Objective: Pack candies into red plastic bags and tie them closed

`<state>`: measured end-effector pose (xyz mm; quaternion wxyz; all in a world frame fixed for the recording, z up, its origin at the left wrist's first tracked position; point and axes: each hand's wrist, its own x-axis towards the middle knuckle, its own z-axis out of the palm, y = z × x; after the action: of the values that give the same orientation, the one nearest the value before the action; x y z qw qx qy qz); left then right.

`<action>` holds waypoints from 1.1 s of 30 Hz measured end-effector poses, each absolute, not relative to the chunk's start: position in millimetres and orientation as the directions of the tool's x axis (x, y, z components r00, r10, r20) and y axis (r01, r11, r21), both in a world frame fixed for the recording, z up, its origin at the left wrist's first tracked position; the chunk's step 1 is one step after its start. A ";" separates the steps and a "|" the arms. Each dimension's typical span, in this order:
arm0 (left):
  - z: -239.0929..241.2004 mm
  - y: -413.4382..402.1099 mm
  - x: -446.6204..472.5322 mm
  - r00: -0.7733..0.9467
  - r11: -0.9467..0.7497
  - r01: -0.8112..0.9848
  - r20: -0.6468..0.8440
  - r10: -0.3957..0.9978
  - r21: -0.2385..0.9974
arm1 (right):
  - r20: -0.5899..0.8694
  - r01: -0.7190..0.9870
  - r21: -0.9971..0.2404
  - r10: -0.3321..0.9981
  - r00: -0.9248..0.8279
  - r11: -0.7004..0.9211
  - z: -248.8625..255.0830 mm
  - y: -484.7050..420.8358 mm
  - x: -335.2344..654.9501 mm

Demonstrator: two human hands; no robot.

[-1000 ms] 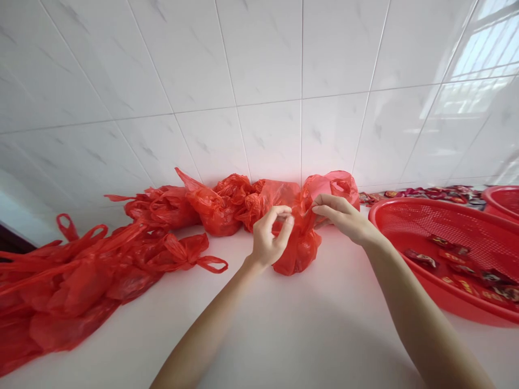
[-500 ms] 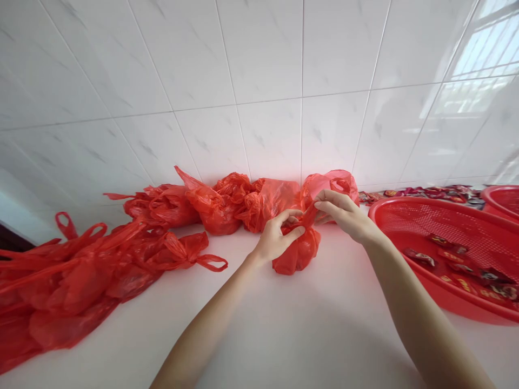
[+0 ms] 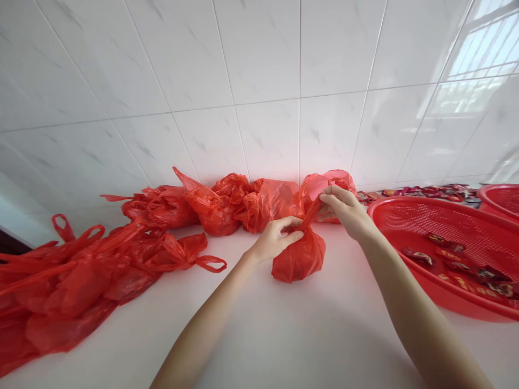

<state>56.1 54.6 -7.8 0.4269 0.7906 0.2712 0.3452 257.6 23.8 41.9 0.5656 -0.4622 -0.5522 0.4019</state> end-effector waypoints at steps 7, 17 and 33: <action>-5.2 58.4 51.4 0.550 -0.455 0.057 0.353 0.757 0.888 | 0.320 0.133 -0.943 0.939 0.128 0.304 41.0 24.1 259.7; -2.7 64.4 48.8 0.497 -0.501 -0.025 0.446 0.745 0.865 | 0.456 0.424 -0.701 0.817 -0.352 0.573 35.2 14.2 247.0; 0.4 62.1 47.1 0.462 -0.205 -0.281 0.319 0.828 0.938 | 0.460 0.451 -0.732 0.859 -0.226 0.510 17.6 33.0 246.6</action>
<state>47.1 62.1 0.4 0.5904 0.6182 0.2211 0.4694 246.6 33.0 17.6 0.4421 -0.4379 -0.7481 0.2305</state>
